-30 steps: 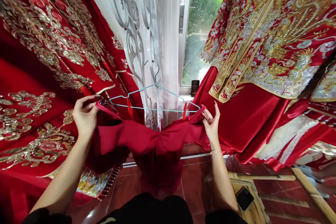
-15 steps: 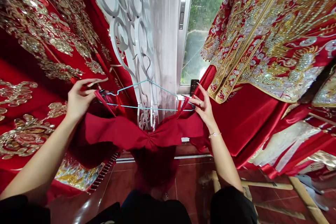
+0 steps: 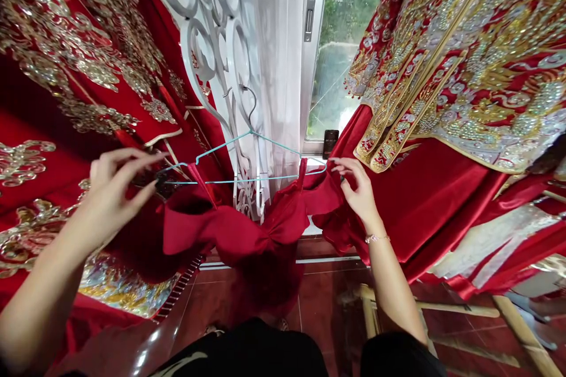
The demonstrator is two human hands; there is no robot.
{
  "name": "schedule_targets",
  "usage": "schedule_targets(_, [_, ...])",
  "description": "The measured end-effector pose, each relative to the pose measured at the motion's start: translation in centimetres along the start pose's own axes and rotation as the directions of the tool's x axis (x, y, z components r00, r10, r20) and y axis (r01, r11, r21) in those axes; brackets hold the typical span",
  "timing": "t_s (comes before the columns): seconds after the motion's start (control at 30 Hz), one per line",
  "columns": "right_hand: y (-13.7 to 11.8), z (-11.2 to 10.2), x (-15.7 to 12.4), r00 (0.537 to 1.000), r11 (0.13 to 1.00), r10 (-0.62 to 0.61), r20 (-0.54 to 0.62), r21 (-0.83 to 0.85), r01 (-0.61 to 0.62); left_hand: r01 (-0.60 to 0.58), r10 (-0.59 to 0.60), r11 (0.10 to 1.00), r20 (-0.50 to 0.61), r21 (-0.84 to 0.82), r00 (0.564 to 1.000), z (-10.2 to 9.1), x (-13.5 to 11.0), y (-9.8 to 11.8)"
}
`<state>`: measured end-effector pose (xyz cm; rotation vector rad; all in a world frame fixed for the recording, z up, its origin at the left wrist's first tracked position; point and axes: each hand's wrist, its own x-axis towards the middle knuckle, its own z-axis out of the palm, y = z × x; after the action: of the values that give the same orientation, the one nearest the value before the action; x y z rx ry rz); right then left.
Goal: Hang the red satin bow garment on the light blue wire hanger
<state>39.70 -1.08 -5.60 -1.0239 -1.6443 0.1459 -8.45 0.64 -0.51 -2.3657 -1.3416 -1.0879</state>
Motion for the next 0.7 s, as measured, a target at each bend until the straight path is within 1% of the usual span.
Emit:
schedule_targets(0.03, [0.2, -0.3, -0.7, 0.997, 0.999, 0.028, 0.067, -0.036, -0.026, -0.022, 0.023, 0.999, -0.015, 0.044, 1.0, 0.1, -1.5, 0.8])
schedule_targets(0.1, [0.7, -0.5, -1.5, 0.97, 0.994, 0.068, 0.235, -0.097, -0.047, -0.077, 0.072, 0.996, 0.085, 0.055, 0.994, 0.9, -3.8, 1.6])
schedule_targets(0.17, [1.4, -0.3, -1.5, 0.905, 0.99, 0.106, 0.411, -0.13, -0.057, -0.076, 0.073, 0.997, 0.23, 0.002, 0.971, 1.9, -4.8, 1.5])
schedule_targets(0.23, [2.2, 0.0, -1.0, 0.832, 0.984, 0.145, 0.535, -0.164, -0.066, -0.02, 0.049, 0.997, 0.384, -0.079, 0.922, 2.4, -4.7, 0.7])
schedule_targets(0.27, [2.7, 0.2, -0.6, 0.808, 0.98, 0.163, 0.566, -0.19, -0.064, 0.009, 0.052, 0.992, 0.467, -0.127, 0.883, 2.4, -4.3, 0.3])
schedule_targets(0.3, [3.1, 0.3, -0.1, 0.797, 0.974, 0.176, 0.578, -0.22, -0.056, 0.035, 0.067, 0.984, 0.544, -0.175, 0.836, 2.1, -3.8, -0.1])
schedule_targets(0.33, [3.6, 0.4, 0.3, 0.794, 0.968, 0.183, 0.58, -0.249, -0.042, 0.055, 0.092, 0.974, 0.606, -0.219, 0.79, 1.8, -3.3, -0.5])
schedule_targets(0.37, [4.0, 0.4, 0.8, 0.789, 0.963, 0.183, 0.586, -0.267, -0.026, 0.069, 0.114, 0.965, 0.645, -0.252, 0.755, 1.3, -2.8, -0.8])
schedule_targets(0.4, [4.4, 0.4, 1.1, 0.778, 0.962, 0.179, 0.602, -0.272, -0.011, 0.08, 0.128, 0.959, 0.664, -0.273, 0.736, 0.8, -2.3, -1.0])
schedule_targets(0.43, [4.7, 0.3, 1.4, 0.759, 0.963, 0.178, 0.626, -0.27, -0.003, 0.087, 0.134, 0.954, 0.668, -0.287, 0.732, 0.3, -1.8, -1.3])
schedule_targets(0.5, [5.2, -0.1, 1.8, 0.709, 0.964, 0.203, 0.675, -0.265, -0.024, 0.107, 0.133, 0.946, 0.666, -0.306, 0.734, -0.5, -0.9, -2.2])
schedule_targets(0.53, [5.3, -0.3, 1.9, 0.701, 0.961, 0.224, 0.677, -0.273, -0.044, 0.119, 0.137, 0.94, 0.673, -0.32, 0.727, -0.8, -0.3, -2.8])
schedule_targets(0.57, [5.4, -0.6, 2.0, 0.715, 0.956, 0.24, 0.657, -0.286, -0.058, 0.134, 0.139, 0.934, 0.683, -0.331, 0.717, -0.9, 0.3, -3.6])
schedule_targets(0.6, [5.4, -0.9, 2.1, 0.751, 0.954, 0.241, 0.614, -0.292, -0.067, 0.149, 0.14, 0.93, 0.697, -0.337, 0.703, -1.0, 1.0, -4.5])
schedule_targets(0.67, [5.5, -1.4, 2.5, 0.846, 0.963, 0.188, 0.499, -0.264, -0.059, 0.175, 0.124, 0.929, 0.718, -0.326, 0.685, -0.8, 2.7, -6.4])
schedule_targets(0.7, [5.6, -1.6, 2.7, 0.883, 0.969, 0.151, 0.443, -0.242, -0.045, 0.187, 0.105, 0.932, 0.727, -0.31, 0.679, -0.6, 3.6, -7.3])
